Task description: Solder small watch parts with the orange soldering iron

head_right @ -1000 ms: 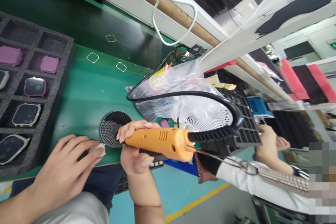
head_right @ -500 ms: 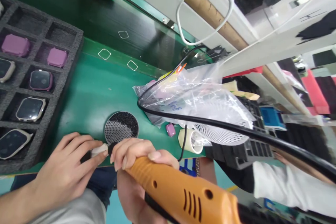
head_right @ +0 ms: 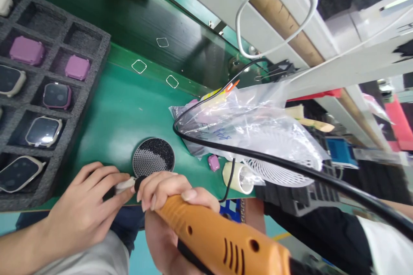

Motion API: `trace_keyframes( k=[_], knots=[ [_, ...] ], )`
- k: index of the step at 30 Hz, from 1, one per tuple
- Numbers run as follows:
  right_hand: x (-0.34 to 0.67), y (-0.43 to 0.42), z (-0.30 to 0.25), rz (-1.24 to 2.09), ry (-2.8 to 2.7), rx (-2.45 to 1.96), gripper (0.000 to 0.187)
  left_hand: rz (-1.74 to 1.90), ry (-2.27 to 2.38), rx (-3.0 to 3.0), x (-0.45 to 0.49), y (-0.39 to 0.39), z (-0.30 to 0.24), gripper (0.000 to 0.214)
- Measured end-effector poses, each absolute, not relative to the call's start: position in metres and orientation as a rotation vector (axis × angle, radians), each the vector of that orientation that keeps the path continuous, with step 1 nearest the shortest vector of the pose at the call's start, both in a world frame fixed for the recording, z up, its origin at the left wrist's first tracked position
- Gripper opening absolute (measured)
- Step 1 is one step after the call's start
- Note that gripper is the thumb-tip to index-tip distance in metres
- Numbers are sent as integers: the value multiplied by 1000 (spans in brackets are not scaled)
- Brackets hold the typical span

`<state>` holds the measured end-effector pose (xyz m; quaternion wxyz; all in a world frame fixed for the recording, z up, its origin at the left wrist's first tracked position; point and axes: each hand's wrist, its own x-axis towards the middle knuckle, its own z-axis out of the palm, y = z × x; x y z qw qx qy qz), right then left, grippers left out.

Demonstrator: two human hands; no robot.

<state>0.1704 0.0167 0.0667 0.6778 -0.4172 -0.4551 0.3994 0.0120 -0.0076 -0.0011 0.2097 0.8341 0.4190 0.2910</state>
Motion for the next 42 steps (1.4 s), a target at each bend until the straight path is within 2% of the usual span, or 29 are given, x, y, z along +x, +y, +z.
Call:
trace_keyframes(
  k=[2, 8, 11, 13, 15, 19, 25, 28, 31, 35, 38, 42],
  knots=[
    [169, 15, 64, 887, -1014, -937, 63, 809, 1165, 2323, 12, -8, -1, 30],
    [176, 8, 59, 884, -1039, -940, 50, 811, 1164, 2302, 11, -8, 0, 31],
    [194, 10, 62, 1109, -1141, -958, 40, 811, 1176, 2288, 12, -8, -1, 31],
    [206, 10, 61, 1363, -1260, -1014, 50, 792, 1171, 2280, 12, -8, -2, 33],
    [213, 7, 56, 1400, -1314, -1059, 57, 763, 1156, 2276, 12, -9, -2, 35],
    [225, -1, 44, 1252, -1358, -1066, 46, 722, 1147, 2288, 11, -10, -3, 36],
    [235, 17, 56, 1447, -1521, -1108, 43, 729, 1153, 2300, 11, -10, -3, 37],
    [211, 22, 57, 1342, -1437, -1020, 43, 800, 1150, 2284, 12, -8, -2, 34],
    [183, 22, 57, 1069, -1260, -958, 39, 827, 1153, 2292, 12, -7, -1, 31],
    [178, 23, 64, 743, -1063, -904, 60, 814, 1170, 2333, 11, -8, 0, 33],
    [194, 30, 63, 645, -1036, -878, 53, 783, 1206, 2352, 8, -9, 1, 32],
    [205, 41, 50, 681, -1017, -805, 48, 756, 1114, 2337, 5, -10, 1, 33]
  ],
)
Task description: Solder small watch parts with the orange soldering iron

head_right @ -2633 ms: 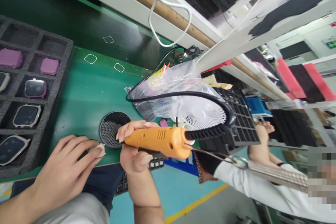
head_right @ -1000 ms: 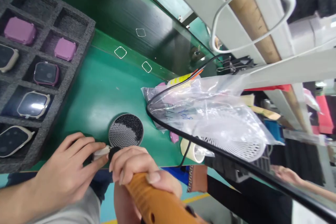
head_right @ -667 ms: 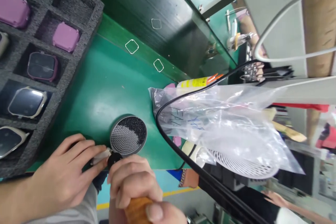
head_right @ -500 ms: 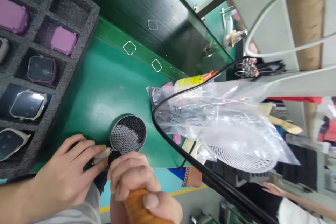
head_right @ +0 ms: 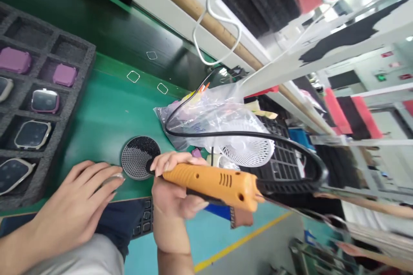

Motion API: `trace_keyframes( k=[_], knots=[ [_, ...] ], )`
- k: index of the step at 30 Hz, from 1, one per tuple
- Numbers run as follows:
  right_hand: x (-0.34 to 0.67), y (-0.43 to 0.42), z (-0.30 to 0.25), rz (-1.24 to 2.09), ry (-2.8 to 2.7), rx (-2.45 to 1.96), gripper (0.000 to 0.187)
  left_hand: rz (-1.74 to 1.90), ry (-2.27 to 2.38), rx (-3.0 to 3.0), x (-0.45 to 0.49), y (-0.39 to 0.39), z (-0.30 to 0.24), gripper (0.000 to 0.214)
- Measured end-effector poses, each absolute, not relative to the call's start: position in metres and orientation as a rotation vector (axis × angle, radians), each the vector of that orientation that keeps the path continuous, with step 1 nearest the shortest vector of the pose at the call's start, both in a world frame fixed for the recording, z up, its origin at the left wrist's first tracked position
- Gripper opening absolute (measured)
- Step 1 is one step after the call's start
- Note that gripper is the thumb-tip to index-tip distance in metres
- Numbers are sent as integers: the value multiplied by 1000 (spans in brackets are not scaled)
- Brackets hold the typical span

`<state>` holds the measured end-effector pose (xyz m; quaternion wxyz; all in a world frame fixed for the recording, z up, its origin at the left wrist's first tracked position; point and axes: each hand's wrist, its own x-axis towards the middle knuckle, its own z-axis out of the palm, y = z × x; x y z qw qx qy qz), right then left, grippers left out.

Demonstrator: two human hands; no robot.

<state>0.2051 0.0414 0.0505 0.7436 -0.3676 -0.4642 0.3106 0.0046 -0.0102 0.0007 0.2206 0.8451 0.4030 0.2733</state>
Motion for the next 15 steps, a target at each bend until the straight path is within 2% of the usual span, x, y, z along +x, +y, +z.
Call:
trace_keyframes(
  k=[7, 15],
  knots=[
    [201, 44, 43, 751, -1018, -827, 49, 771, 1176, 2380, 8, -8, 0, 25],
    [201, 43, 43, 780, -1007, -888, 52, 743, 1102, 2267, 6, -7, -2, 30]
  ],
)
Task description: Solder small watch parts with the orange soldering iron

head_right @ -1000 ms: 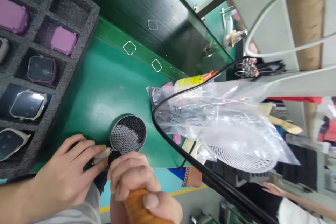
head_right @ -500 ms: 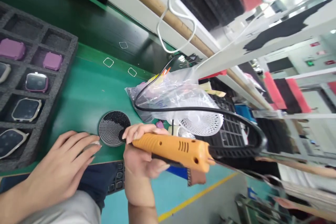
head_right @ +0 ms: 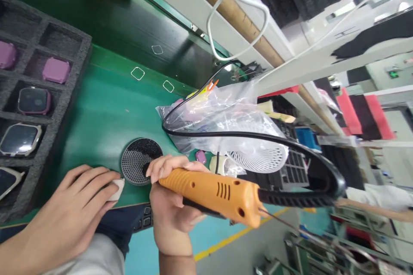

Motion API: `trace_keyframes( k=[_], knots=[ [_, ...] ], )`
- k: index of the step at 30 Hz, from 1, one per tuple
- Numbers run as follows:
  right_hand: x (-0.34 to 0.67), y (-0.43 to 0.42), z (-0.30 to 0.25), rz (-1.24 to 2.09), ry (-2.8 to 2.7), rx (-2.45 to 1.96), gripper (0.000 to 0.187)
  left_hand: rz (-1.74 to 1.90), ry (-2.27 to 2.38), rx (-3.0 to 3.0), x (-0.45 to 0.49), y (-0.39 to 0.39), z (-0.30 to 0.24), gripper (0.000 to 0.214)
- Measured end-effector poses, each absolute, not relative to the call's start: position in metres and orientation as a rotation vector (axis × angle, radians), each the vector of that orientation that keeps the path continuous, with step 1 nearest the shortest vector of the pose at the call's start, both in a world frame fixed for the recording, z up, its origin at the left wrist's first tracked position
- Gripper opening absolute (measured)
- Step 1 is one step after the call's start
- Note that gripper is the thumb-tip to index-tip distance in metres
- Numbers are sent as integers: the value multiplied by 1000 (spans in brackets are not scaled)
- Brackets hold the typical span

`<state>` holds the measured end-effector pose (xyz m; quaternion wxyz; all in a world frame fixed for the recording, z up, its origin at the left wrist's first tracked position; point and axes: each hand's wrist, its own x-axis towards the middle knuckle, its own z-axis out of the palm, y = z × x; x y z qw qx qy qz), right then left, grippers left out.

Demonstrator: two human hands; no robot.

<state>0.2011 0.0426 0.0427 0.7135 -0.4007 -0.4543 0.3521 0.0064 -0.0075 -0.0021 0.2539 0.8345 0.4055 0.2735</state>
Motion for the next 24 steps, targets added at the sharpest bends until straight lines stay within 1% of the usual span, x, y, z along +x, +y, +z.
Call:
trace_keyframes(
  k=[5, 10, 16, 21, 24],
  knots=[
    [198, 40, 44, 808, -949, -938, 54, 774, 1142, 2290, 10, -6, -2, 21],
    [196, 40, 48, 807, -940, -967, 53, 759, 1156, 2306, 11, -6, -2, 22],
    [195, 28, 71, 780, -1075, -996, 56, 779, 1158, 2313, 11, -6, -2, 23],
    [181, 23, 68, 791, -1063, -938, 32, 752, 1169, 2306, 12, -7, 0, 24],
    [177, 25, 59, 800, -1046, -922, 26, 756, 1167, 2304, 12, -7, 0, 24]
  ],
)
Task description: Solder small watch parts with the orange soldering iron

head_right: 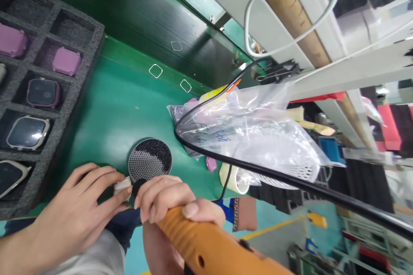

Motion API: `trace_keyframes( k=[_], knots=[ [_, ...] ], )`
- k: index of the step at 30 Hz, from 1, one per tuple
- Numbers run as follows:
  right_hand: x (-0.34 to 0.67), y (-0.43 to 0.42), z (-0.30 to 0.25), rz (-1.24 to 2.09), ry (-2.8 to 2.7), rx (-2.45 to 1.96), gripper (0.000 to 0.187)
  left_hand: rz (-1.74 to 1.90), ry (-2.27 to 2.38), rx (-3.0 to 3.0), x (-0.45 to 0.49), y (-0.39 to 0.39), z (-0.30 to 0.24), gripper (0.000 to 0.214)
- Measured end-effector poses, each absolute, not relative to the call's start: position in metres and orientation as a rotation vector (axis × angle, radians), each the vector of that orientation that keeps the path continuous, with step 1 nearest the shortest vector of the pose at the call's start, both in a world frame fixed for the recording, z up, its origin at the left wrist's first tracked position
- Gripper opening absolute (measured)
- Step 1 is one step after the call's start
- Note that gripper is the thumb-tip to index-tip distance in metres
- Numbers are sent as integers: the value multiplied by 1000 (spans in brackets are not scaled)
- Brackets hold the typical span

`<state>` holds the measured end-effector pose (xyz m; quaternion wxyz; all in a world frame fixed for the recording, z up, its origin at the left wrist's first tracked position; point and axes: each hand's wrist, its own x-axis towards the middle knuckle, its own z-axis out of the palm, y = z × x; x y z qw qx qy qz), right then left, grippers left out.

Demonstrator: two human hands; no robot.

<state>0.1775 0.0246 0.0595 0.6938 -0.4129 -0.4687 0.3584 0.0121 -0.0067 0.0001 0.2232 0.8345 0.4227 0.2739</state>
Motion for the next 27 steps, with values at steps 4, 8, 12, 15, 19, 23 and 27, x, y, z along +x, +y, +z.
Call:
trace_keyframes(
  k=[4, 8, 12, 15, 19, 23, 27],
  knots=[
    [182, 28, 53, 857, -1107, -875, 23, 753, 1176, 2301, 13, -5, 0, 24],
    [186, 27, 49, 886, -1112, -833, 32, 741, 1171, 2297, 13, -6, -1, 27],
    [185, 23, 45, 875, -1113, -845, 36, 732, 1159, 2297, 12, -7, -2, 27],
    [187, 22, 43, 866, -1125, -886, 34, 712, 1166, 2294, 12, -7, -2, 27],
    [192, 23, 41, 899, -1194, -891, 28, 715, 1170, 2296, 12, -6, -2, 26],
    [194, 23, 41, 985, -1175, -870, 29, 712, 1157, 2306, 12, -6, -2, 28],
    [201, 27, 52, 1161, -1190, -948, 41, 722, 1154, 2302, 12, -6, -3, 29]
  ],
)
